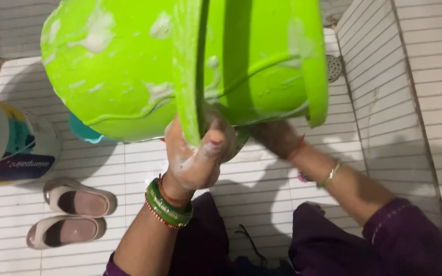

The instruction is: The person cleans a green plastic bucket by applying soap from a red bottle, scrubbing the interior and exterior surfaces with a cloth, and then scrubbing the handle and rim using a brush.

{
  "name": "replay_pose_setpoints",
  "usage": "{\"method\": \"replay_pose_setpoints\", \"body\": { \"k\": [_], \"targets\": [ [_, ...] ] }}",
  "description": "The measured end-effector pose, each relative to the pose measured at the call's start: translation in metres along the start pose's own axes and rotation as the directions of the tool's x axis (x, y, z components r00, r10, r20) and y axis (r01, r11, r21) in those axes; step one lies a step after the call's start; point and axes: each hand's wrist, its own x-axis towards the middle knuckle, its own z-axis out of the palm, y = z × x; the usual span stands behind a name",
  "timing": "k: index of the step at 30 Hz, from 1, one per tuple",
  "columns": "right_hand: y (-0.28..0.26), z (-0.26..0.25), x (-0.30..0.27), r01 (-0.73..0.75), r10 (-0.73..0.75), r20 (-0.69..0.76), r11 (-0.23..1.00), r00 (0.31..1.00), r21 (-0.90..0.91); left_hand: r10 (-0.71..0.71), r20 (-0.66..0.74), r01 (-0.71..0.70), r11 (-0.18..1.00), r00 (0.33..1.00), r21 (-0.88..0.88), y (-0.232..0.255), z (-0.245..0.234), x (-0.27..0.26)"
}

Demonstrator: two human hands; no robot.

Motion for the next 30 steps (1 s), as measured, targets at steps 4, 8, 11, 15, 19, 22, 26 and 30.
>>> {"method": "replay_pose_setpoints", "body": {
  "k": [4,8,11,15,19,22,26,30],
  "targets": [
    [-0.018,-0.004,-0.016,0.142,-0.151,-0.143,0.987,0.978,-0.072,0.027,0.018,-0.027,0.999,0.999,-0.027,0.002,0.000,-0.003],
    [0.044,-0.021,-0.001,0.022,-0.039,-0.032,0.907,0.999,-0.420,0.074,0.028,-0.074,0.997,0.997,0.016,0.007,0.006,0.006],
    [0.057,-0.016,-0.024,0.014,-0.026,-0.035,0.951,0.999,-0.309,0.076,-0.083,-0.083,0.994,0.994,-0.077,0.020,0.004,0.002],
    [0.053,0.001,-0.034,-0.371,0.442,-0.184,0.871,0.878,0.322,0.077,-0.087,-0.081,0.996,0.993,-0.038,0.006,-0.009,0.016],
    [0.040,-0.015,-0.036,-0.532,0.666,-0.341,0.741,0.664,0.410,0.007,-0.033,-0.009,0.997,0.999,-0.073,-0.029,-0.019,0.026],
    [0.032,-0.015,-0.041,-0.441,0.566,-0.464,0.823,0.681,0.357,-0.030,-0.032,0.025,0.989,0.999,-0.145,-0.066,-0.040,0.045],
    [0.046,0.002,-0.054,-0.456,0.482,-0.417,0.874,0.771,0.167,-0.179,-0.075,0.147,0.939,0.981,-0.312,-0.122,-0.061,0.040],
    [0.048,0.020,-0.074,-0.386,0.370,-0.133,0.912,0.920,-0.136,-0.257,0.010,0.241,0.890,0.966,-0.387,-0.181,-0.075,0.020]
  ]
}}
